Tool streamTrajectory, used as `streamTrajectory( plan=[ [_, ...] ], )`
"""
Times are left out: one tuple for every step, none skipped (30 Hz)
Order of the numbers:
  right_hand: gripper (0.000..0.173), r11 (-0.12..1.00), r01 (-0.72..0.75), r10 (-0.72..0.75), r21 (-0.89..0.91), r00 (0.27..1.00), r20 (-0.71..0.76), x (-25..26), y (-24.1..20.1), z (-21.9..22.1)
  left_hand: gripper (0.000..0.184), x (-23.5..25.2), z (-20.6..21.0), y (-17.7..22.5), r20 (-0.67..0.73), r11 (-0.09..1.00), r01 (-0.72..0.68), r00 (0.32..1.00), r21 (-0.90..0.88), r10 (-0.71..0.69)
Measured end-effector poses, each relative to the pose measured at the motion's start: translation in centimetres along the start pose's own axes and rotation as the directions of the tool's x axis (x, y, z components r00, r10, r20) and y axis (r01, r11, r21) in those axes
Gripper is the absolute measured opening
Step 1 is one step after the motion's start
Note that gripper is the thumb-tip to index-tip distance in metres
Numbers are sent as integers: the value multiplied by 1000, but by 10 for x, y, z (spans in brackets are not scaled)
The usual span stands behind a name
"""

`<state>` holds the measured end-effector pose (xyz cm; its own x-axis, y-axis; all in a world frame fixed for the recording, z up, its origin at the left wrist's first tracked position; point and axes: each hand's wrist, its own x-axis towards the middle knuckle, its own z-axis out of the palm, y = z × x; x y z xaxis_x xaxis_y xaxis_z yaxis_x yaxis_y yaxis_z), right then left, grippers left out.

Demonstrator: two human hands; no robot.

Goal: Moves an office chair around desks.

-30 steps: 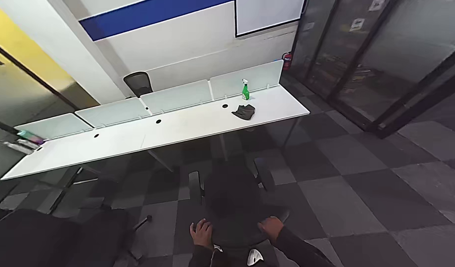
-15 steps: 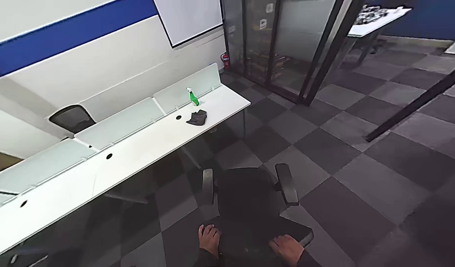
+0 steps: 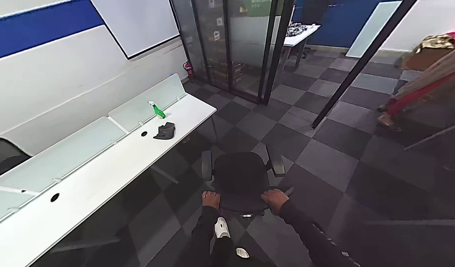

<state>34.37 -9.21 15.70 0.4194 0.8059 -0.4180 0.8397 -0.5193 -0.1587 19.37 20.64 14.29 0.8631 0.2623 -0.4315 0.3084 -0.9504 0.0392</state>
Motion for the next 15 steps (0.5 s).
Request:
streamTrajectory(
  plan=[
    [47,1000,-19,19,-7,1000,-2,9,13,-7,50,19,-12,5,34,1000,0,999,11,0],
    [49,999,-40,40,-13,999,-1,18,26,-14,50,37,-25,10,74,1000,-2,997,22,0],
    [50,997,-72,72,-17,997,7,26,38,-21,49,54,-38,15,108,1000,-4,994,30,0],
    [51,993,-118,118,-15,993,9,33,49,-28,48,71,-48,21,131,999,-9,991,40,3],
    [51,983,-181,181,-10,984,5,42,62,-34,48,89,-57,27,143,999,-16,990,50,9],
    [51,968,-252,252,-6,968,-4,50,74,-40,48,108,-65,32,147,998,-27,989,55,19],
    [50,945,-326,326,3,945,-12,59,84,-45,49,127,-72,36,144,998,-39,989,58,31],
    [50,919,-394,394,22,919,-21,67,93,-50,48,143,-78,40,142,997,-50,989,57,42],
    [52,889,-454,456,52,890,-27,74,102,-54,47,158,-84,44,144,996,-66,988,56,58],
    [55,857,-510,513,74,858,-28,82,112,-58,48,172,-91,49,139,995,-85,987,52,77],
    [56,823,-561,565,88,825,-26,89,122,-62,48,185,-97,52,136,993,-104,986,53,96],
    [57,788,-606,612,106,791,-24,98,132,-67,50,197,-104,56,140,991,-120,984,52,112],
    [57,754,-646,652,121,758,-18,107,141,-71,50,210,-111,58,148,989,-137,981,51,128],
    [57,721,-679,687,140,727,-11,116,152,-74,48,222,-118,61,164,987,-150,976,48,141],
    [56,687,-709,718,160,696,-2,125,162,-78,44,234,-127,63,182,986,-163,971,46,152]
  ],
)
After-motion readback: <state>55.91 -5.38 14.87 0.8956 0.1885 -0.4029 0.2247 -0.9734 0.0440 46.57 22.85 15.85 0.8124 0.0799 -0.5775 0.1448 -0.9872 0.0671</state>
